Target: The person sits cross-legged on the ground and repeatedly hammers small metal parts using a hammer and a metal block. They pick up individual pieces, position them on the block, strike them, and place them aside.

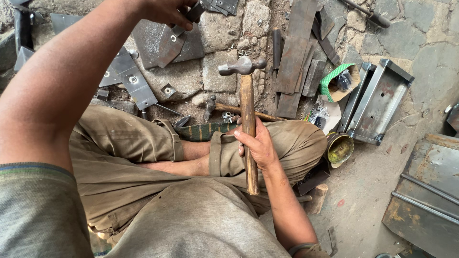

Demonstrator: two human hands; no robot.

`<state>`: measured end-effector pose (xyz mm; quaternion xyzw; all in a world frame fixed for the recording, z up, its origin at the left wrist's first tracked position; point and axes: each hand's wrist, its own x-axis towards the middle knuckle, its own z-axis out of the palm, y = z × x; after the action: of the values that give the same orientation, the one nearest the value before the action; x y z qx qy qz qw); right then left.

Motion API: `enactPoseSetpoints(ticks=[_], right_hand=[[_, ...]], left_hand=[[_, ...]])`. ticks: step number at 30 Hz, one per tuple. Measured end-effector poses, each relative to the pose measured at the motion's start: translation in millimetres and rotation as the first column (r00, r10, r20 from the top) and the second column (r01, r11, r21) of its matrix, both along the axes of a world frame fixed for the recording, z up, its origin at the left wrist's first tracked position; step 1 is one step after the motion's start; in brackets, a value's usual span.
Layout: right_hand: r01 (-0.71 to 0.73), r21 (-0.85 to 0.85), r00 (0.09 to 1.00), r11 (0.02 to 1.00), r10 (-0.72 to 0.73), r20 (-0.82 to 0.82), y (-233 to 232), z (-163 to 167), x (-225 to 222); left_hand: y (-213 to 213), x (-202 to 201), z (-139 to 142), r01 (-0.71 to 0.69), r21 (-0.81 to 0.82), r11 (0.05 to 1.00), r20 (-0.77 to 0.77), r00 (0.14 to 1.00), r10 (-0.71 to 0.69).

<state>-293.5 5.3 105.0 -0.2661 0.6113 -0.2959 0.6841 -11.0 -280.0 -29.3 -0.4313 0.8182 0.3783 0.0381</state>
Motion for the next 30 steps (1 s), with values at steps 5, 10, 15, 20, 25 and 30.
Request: enactPoseSetpoints(ticks=[5,10,15,20,25,30], right_hand=[[0.002,-0.020,1.000,1.000,-0.002,0.002,1,0,-2],[0.006,0.030,1.000,1.000,-0.006,-0.002,5,-4,3],[-0.020,0.020,1.000,1.000,0.020,-0.020,6,-2,5],[-0.043,0.001,0.998,0.999,0.043,-0.050,6,-12,3],[-0.080,-0.235,0.972,0.969,0.025,-0.232,2,17,-15],[0.119,-0.930,0.950,0.348,-0.311,0.005,-19,131,-30]], left_hand=[[2,-1,4,0.012,-0.060,0.998,0.038,0.999,-0.010],[2,0,7,0.042,-0.063,0.997,0.083,0.996,-0.037],[3,1,5,0.024,-0.037,0.999,0.079,0.997,-0.021],[0,-1,9,0.021,-0.050,0.999,0.002,1.000,-0.020],[1,-5,17,0.171,-0.136,0.976,0.040,0.985,-0.167],[15,-3,17,0.196,-0.164,0.967,0.045,0.980,-0.191]])
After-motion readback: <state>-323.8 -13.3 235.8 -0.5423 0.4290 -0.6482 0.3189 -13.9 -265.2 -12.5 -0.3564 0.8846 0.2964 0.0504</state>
